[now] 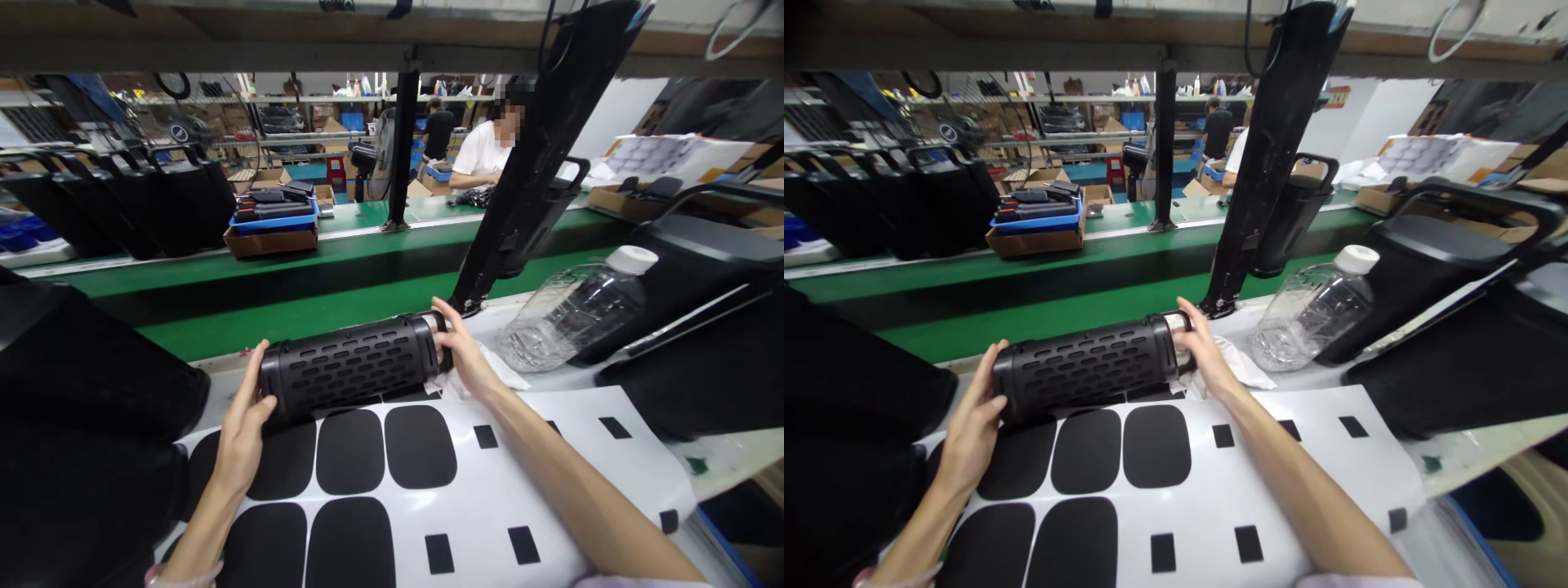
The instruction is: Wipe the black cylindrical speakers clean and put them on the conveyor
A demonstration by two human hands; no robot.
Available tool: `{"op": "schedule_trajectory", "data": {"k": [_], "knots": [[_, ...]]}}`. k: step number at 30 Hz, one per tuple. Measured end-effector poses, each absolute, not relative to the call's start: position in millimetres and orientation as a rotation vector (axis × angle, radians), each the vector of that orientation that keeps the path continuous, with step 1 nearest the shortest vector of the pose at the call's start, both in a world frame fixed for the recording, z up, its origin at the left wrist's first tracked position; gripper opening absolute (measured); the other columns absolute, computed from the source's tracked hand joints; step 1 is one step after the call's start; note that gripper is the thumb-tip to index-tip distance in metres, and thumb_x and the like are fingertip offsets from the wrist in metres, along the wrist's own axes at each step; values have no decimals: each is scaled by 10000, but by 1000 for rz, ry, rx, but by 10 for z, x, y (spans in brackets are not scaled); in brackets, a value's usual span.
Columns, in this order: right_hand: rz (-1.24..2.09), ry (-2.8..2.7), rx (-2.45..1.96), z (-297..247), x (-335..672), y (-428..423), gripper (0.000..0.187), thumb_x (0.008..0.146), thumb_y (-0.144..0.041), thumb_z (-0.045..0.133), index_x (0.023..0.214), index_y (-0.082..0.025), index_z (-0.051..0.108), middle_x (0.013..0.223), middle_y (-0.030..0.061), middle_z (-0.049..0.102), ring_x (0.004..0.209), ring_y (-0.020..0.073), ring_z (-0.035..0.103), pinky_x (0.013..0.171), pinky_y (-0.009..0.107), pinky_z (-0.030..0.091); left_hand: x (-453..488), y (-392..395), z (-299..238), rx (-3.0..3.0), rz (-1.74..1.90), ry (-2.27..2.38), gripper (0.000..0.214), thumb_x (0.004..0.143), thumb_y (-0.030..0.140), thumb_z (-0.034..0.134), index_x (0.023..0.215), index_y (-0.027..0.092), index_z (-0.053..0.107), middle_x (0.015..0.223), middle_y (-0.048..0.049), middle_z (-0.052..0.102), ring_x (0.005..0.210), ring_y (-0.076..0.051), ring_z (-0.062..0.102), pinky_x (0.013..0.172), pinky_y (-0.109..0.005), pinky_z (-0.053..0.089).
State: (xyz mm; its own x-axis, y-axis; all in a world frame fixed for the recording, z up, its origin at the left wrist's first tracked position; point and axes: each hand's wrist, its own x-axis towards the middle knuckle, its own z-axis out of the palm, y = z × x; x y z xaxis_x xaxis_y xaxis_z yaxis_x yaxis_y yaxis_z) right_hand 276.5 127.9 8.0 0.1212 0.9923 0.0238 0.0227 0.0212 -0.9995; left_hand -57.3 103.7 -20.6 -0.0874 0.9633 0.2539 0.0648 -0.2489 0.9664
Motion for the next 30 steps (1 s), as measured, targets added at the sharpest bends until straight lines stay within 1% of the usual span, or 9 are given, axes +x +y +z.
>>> {"op": "schedule_trajectory", "data": {"k": [2, 3, 5, 8, 12, 15, 19, 25, 30], "knots": [[1119, -1021, -1260, 17, 2734, 1311, 389, 818, -573, 493, 952, -229, 616, 828, 18, 598, 581, 127, 517, 527, 263, 454, -535, 1083, -271, 1135, 1474, 1173, 652, 920, 560, 515, 1508, 331, 346, 1601, 34, 329, 1514, -217, 192, 1253, -408, 100], [1139, -970, -1257, -14, 2717, 1324, 418, 840, -607, 448, 822, -215, 588, 626, -20, 505, 448, 104, 400, 427, 240, 374, -515, 1100, -310, 1052, 1447, 1180, 656, 930, 629, 435, 1499, 309, 373, 1586, 15, 360, 1511, -214, 203, 1253, -410, 85], [1163, -896, -1234, -63, 2686, 1336, 469, 837, -648, 436, 621, -232, 463, 438, -85, 261, 343, 82, 192, 327, 226, 205, -475, 1114, -381, 993, 1348, 1184, 731, 915, 716, 336, 1427, 222, 504, 1497, -67, 496, 1481, -252, 288, 1250, -439, 91], [1105, -822, -1147, -88, 2671, 1315, 517, 802, -651, 455, 511, -260, 285, 401, -96, 131, 329, 78, 87, 304, 246, 91, -405, 1087, -409, 977, 1280, 1142, 783, 875, 767, 351, 1332, 185, 606, 1387, -114, 604, 1437, -293, 375, 1240, -468, 158], [912, -794, -974, -65, 2717, 1242, 570, 713, -632, 504, 471, -239, 171, 407, -57, 133, 373, 95, 161, 354, 267, 186, -291, 1018, -275, 976, 1299, 1048, 747, 876, 769, 343, 1400, 272, 532, 1446, -49, 556, 1446, -244, 365, 1221, -423, 256], [848, -831, -893, -46, 2747, 1185, 536, 699, -585, 516, 442, -230, 208, 415, -32, 171, 422, 119, 236, 427, 298, 270, -252, 976, -160, 909, 1316, 971, 693, 877, 742, 408, 1424, 324, 492, 1486, -13, 513, 1444, -241, 371, 1215, -419, 279], [873, -885, -881, -48, 2732, 1163, 465, 707, -494, 523, 421, -232, 267, 412, -16, 222, 425, 128, 244, 449, 317, 256, -272, 943, -104, 823, 1362, 931, 688, 843, 660, 587, 1394, 250, 539, 1498, -63, 496, 1443, -287, 369, 1210, -434, 291], [899, -936, -906, -49, 2683, 1194, 415, 702, -442, 513, 405, -236, 307, 421, -14, 236, 438, 133, 256, 490, 328, 280, -309, 907, -68, 853, 1457, 944, 627, 830, 579, 662, 1351, 238, 585, 1477, -71, 523, 1437, -298, 376, 1202, -428, 309], [933, -967, -925, -46, 2692, 1213, 412, 705, -456, 494, 411, -241, 300, 441, 2, 260, 480, 157, 291, 522, 344, 296, -300, 884, -43, 944, 1461, 980, 629, 839, 593, 639, 1367, 260, 569, 1517, -60, 473, 1459, -299, 329, 1207, -435, 296]]}}
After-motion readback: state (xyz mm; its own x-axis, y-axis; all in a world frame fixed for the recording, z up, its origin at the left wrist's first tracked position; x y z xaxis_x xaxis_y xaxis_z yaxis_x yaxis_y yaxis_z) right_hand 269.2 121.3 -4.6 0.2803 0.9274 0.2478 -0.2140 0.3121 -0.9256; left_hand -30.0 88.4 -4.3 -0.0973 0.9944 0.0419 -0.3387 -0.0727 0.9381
